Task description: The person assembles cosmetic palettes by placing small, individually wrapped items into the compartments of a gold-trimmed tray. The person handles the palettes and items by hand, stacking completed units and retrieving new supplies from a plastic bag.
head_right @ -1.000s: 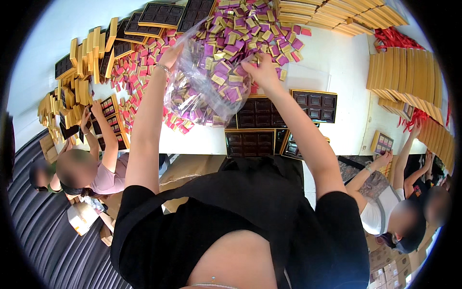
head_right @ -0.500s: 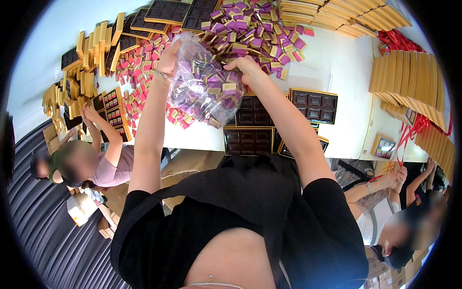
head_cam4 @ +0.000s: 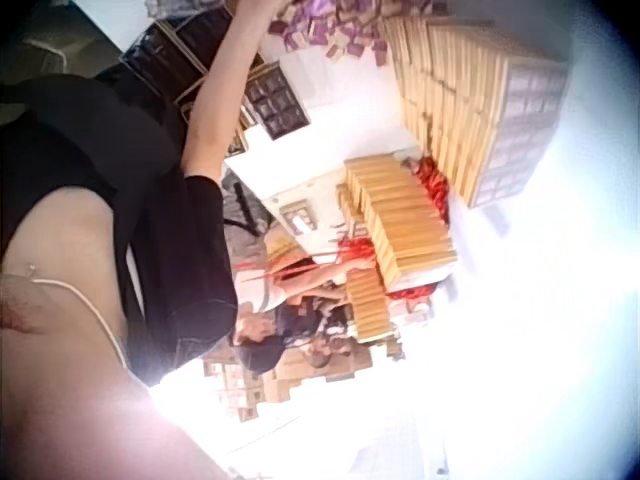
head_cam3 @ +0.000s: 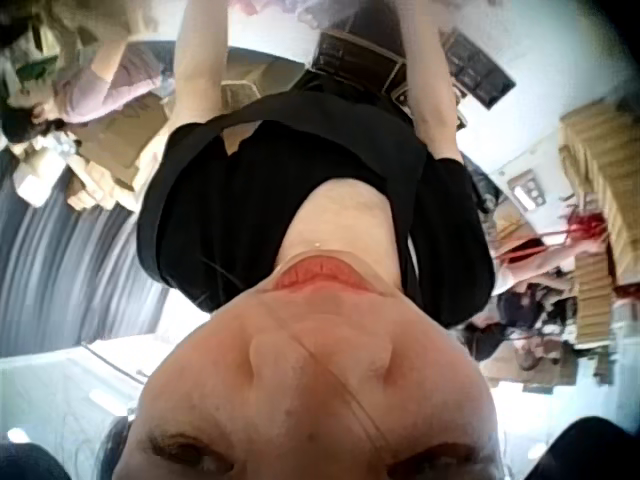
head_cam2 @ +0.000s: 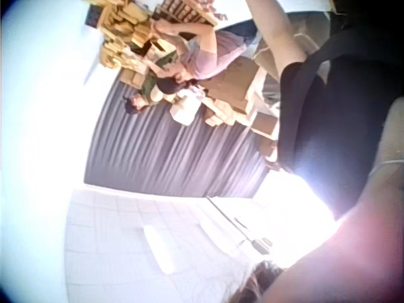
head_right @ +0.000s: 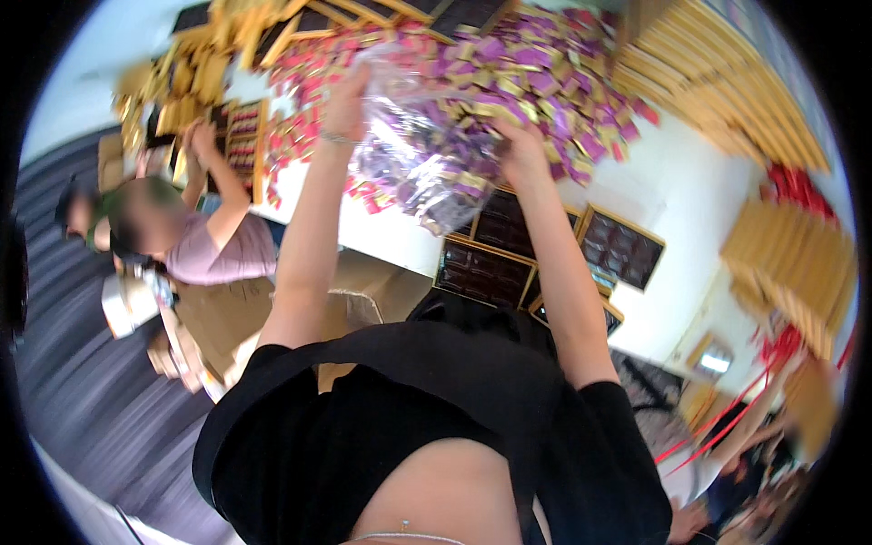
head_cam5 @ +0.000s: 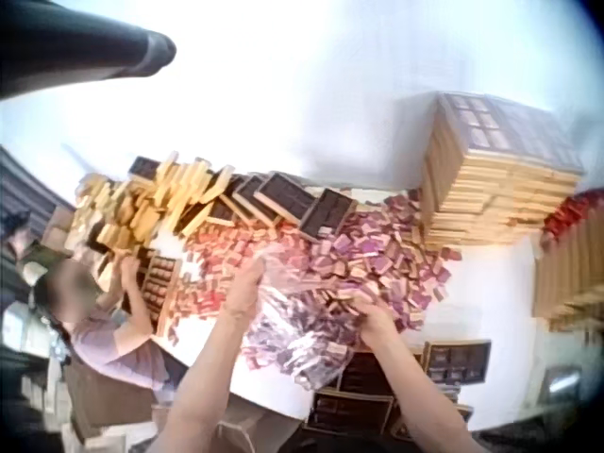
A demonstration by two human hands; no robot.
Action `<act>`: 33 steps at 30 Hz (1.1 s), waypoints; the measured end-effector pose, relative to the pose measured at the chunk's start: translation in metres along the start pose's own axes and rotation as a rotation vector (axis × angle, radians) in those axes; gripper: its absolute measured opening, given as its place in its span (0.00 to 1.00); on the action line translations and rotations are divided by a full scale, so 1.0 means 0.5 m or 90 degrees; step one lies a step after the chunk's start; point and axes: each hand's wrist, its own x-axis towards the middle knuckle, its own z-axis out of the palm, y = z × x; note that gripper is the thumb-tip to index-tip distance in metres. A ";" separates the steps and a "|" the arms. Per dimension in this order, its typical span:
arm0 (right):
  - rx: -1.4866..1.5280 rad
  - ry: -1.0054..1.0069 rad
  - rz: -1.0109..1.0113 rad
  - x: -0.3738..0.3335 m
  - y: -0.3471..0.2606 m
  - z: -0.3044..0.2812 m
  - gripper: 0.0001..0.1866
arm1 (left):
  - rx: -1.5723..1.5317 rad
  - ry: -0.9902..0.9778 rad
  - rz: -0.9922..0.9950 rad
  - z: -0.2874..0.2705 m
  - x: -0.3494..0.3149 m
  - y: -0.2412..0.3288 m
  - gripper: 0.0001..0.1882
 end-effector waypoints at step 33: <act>-0.874 -0.699 -0.719 -0.085 0.327 0.545 0.23 | -0.265 0.290 0.340 -0.127 -0.343 0.245 0.15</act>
